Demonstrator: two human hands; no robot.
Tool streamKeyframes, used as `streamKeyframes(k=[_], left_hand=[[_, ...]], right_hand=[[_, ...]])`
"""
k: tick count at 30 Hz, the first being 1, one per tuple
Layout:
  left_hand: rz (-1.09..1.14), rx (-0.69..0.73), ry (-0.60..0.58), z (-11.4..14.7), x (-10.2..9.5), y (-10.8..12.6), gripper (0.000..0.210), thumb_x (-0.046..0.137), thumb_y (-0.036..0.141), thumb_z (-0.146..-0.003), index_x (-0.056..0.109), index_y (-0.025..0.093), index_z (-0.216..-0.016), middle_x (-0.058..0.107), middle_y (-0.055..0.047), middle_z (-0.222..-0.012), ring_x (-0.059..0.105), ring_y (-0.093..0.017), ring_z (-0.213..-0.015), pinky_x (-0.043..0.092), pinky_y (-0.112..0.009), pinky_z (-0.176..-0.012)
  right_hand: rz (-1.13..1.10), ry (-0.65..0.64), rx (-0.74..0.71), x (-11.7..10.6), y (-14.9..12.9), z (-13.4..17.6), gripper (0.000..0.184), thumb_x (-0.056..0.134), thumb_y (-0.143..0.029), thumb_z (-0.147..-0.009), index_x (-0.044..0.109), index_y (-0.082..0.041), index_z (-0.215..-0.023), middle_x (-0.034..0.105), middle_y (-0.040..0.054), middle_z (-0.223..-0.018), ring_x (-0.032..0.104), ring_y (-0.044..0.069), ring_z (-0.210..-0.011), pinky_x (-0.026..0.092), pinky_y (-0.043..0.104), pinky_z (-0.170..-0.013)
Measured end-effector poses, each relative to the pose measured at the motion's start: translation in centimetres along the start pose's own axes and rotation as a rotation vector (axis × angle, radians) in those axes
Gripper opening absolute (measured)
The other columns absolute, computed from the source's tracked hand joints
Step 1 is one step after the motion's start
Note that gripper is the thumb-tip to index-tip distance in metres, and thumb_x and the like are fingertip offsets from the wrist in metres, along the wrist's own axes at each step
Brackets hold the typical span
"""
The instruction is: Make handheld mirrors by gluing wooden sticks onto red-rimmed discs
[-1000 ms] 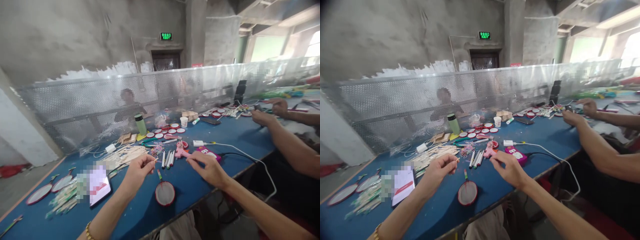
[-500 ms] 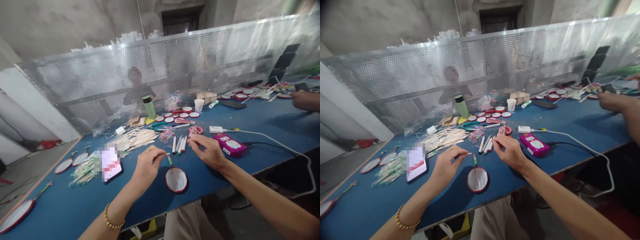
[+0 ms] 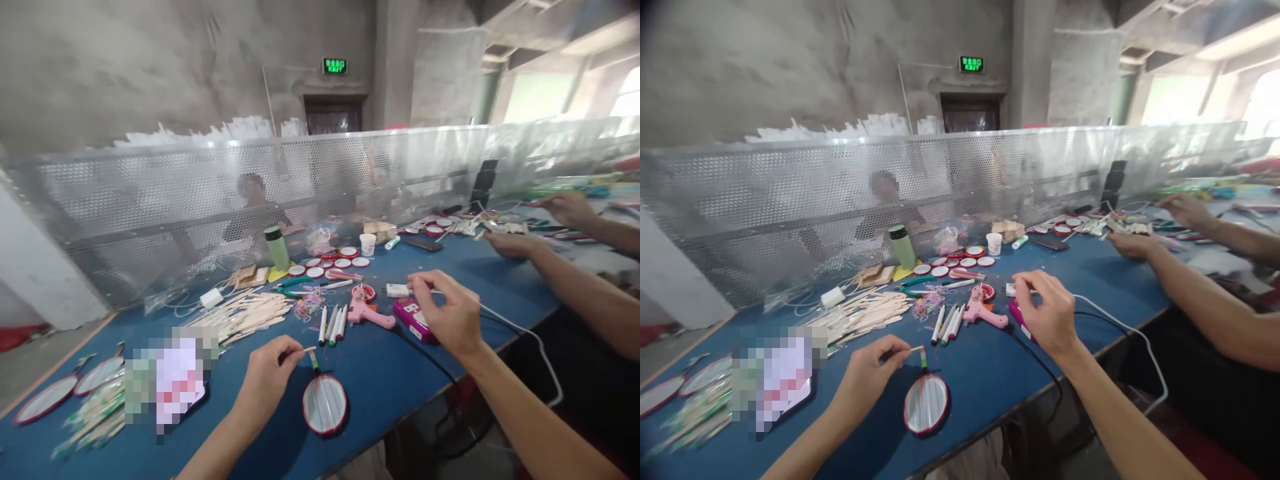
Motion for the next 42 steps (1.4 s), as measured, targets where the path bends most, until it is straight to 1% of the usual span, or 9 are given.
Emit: streamKeyframes(k=[2,7,13,24,30,33,36,38,42], left_hand=[[-0.049,-0.007,-0.004,0.0,0.1,0.0,0.014,0.059,0.032,-0.073,0.066,0.023,-0.064,0.065,0.001,-0.06,0.055,-0.016,-0.058,0.038,-0.026,-0.057],[-0.133,0.033,0.022,-0.1,-0.1,0.5,0.017,0.054,0.031,-0.078,0.065,0.021,-0.069,0.065,0.0,-0.068,0.055,-0.016,-0.064,0.04,-0.027,-0.063],[-0.138,0.038,0.028,0.0,-0.4,0.3,0.017,0.053,0.029,-0.081,0.063,0.019,-0.072,0.064,-0.001,-0.072,0.055,-0.016,-0.067,0.04,-0.027,-0.065],[-0.117,0.101,0.043,0.4,-0.2,0.8,0.014,0.05,0.022,-0.085,0.059,0.018,-0.075,0.059,-0.001,-0.072,0.053,-0.015,-0.067,0.037,-0.026,-0.063],[-0.119,0.101,0.077,0.2,-0.5,0.6,0.012,0.05,0.021,-0.084,0.059,0.019,-0.076,0.06,-0.001,-0.072,0.054,-0.015,-0.067,0.037,-0.026,-0.063],[-0.13,0.09,0.111,0.1,-0.9,0.3,0.011,0.05,0.02,-0.084,0.058,0.019,-0.076,0.06,-0.001,-0.071,0.054,-0.015,-0.066,0.037,-0.026,-0.062],[-0.162,0.094,0.142,0.0,-1.2,0.0,0.011,0.05,0.019,-0.085,0.057,0.018,-0.076,0.061,0.0,-0.071,0.054,-0.015,-0.066,0.038,-0.026,-0.062],[-0.195,0.103,0.167,-0.1,-1.4,0.0,0.012,0.05,0.018,-0.086,0.057,0.018,-0.076,0.061,0.0,-0.071,0.055,-0.015,-0.066,0.038,-0.026,-0.062],[-0.294,0.166,0.228,0.1,-1.8,0.4,0.012,0.048,0.018,-0.089,0.056,0.019,-0.079,0.062,-0.001,-0.075,0.058,-0.016,-0.07,0.041,-0.027,-0.065]], right_hand=[[0.176,-0.09,-0.053,0.6,0.3,-0.6,0.024,0.046,-0.022,-0.091,0.066,-0.019,-0.078,0.071,0.006,-0.076,0.063,0.02,-0.072,0.042,0.032,-0.073],[0.476,-0.747,-0.172,8.8,-1.1,2.5,0.026,0.05,-0.028,-0.091,0.071,-0.014,-0.084,0.072,0.0119,-0.086,0.061,0.025,-0.086,0.035,0.034,-0.077],[0.602,-0.998,-0.166,13.2,-1.6,5.3,0.028,0.051,-0.022,-0.087,0.072,-0.005,-0.094,0.07,0.0224,-0.098,0.059,0.033,-0.099,0.034,0.038,-0.081],[0.608,-0.978,-0.184,14.1,-0.7,5.7,0.025,0.048,-0.017,-0.087,0.071,-0.006,-0.089,0.07,0.0209,-0.09,0.061,0.03,-0.09,0.037,0.036,-0.074],[0.334,-0.722,-0.217,10.3,-1.5,3.6,0.019,0.048,-0.02,-0.084,0.062,-0.015,-0.073,0.065,0.0125,-0.074,0.057,0.024,-0.073,0.04,0.034,-0.07],[-0.11,-0.681,-0.066,8.1,-2.4,3.0,0.021,0.047,-0.03,-0.087,0.063,-0.017,-0.088,0.067,0.0072,-0.082,0.058,0.019,-0.074,0.043,0.029,-0.071],[-0.508,-0.745,0.253,7.7,-2.9,3.8,0.036,0.05,-0.049,-0.088,0.064,-0.018,-0.101,0.068,0.0063,-0.084,0.06,0.017,-0.071,0.045,0.026,-0.062],[-0.691,-0.826,0.457,8.4,-3.4,5.3,0.044,0.051,-0.058,-0.086,0.064,-0.017,-0.094,0.063,0.0037,-0.068,0.053,0.014,-0.056,0.042,0.025,-0.052],[-0.957,-0.8,0.718,10.0,-4.3,7.5,0.048,0.062,-0.062,-0.078,0.062,-0.014,-0.08,0.044,-0.0044,-0.051,0.036,0.007,-0.045,0.031,0.022,-0.043]])
Point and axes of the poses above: each hand's wrist, its own z-axis away from the middle knuckle, its own x-axis out of the palm, y = z × x, the point moved 9 cm from there along -z, towards the middle knuckle
